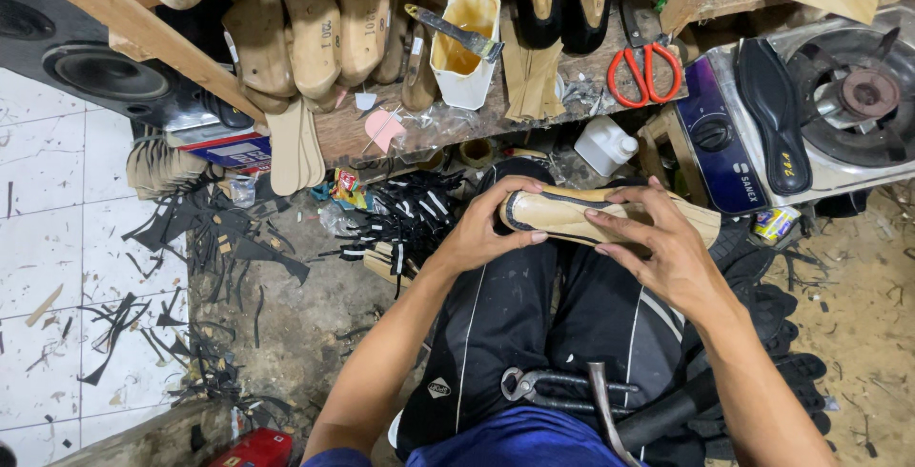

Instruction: The person cuts a strip of stiffener material with scissors, then works a black shoe upper over a wooden shoe last on their lap, tucking and pressing the material and hammering it in place. They then pull the wooden last out of the shaped shoe and set it aside.

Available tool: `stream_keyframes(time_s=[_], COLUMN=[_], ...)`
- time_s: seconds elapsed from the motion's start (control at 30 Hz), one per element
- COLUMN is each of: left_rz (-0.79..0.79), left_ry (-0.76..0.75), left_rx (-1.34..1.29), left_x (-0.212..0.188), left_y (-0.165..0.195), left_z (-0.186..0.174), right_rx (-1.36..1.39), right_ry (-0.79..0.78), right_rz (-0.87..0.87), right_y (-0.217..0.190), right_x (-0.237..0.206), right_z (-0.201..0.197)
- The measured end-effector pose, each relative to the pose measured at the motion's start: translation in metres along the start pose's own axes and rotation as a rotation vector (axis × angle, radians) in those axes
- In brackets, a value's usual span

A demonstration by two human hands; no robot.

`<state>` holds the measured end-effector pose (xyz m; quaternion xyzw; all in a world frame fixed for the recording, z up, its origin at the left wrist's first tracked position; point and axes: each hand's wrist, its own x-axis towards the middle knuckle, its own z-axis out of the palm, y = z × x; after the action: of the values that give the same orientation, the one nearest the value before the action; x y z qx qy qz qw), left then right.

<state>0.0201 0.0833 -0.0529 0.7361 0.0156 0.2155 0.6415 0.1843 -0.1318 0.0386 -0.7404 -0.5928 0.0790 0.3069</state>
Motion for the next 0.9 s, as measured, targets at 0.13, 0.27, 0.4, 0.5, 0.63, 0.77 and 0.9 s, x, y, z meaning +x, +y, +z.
stream_keyframes(time_s=[0.13, 0.27, 0.4, 0.5, 0.63, 0.77, 0.9], left_rz=[-0.017, -0.042, -0.066, -0.078, -0.114, -0.117, -0.116], left_ry=[-0.001, 0.005, 0.001, 0.002, -0.016, -0.031, -0.033], left_rx=[-0.027, -0.057, -0.116, -0.152, -0.177, -0.210, -0.211], left_x=[0.000, -0.001, -0.004, -0.005, -0.006, -0.004, -0.003], left_y=[-0.004, -0.005, -0.005, -0.005, -0.007, -0.008, -0.006], left_z=[-0.002, -0.003, -0.003, -0.003, -0.002, 0.001, 0.002], right_rx=[-0.004, 0.017, 0.010, 0.243, 0.680, 0.817, 0.899], right_ry=[0.012, 0.084, 0.397, 0.683, 0.745, 0.815, 0.823], right_rz=[-0.022, -0.024, 0.214, 0.521, 0.831, 0.792, 0.796], right_y=[-0.001, 0.005, 0.025, 0.053, 0.087, 0.100, 0.098], right_x=[0.002, -0.005, -0.040, -0.065, -0.088, -0.095, -0.091], right_z=[0.000, 0.001, 0.002, 0.017, 0.040, 0.052, 0.049])
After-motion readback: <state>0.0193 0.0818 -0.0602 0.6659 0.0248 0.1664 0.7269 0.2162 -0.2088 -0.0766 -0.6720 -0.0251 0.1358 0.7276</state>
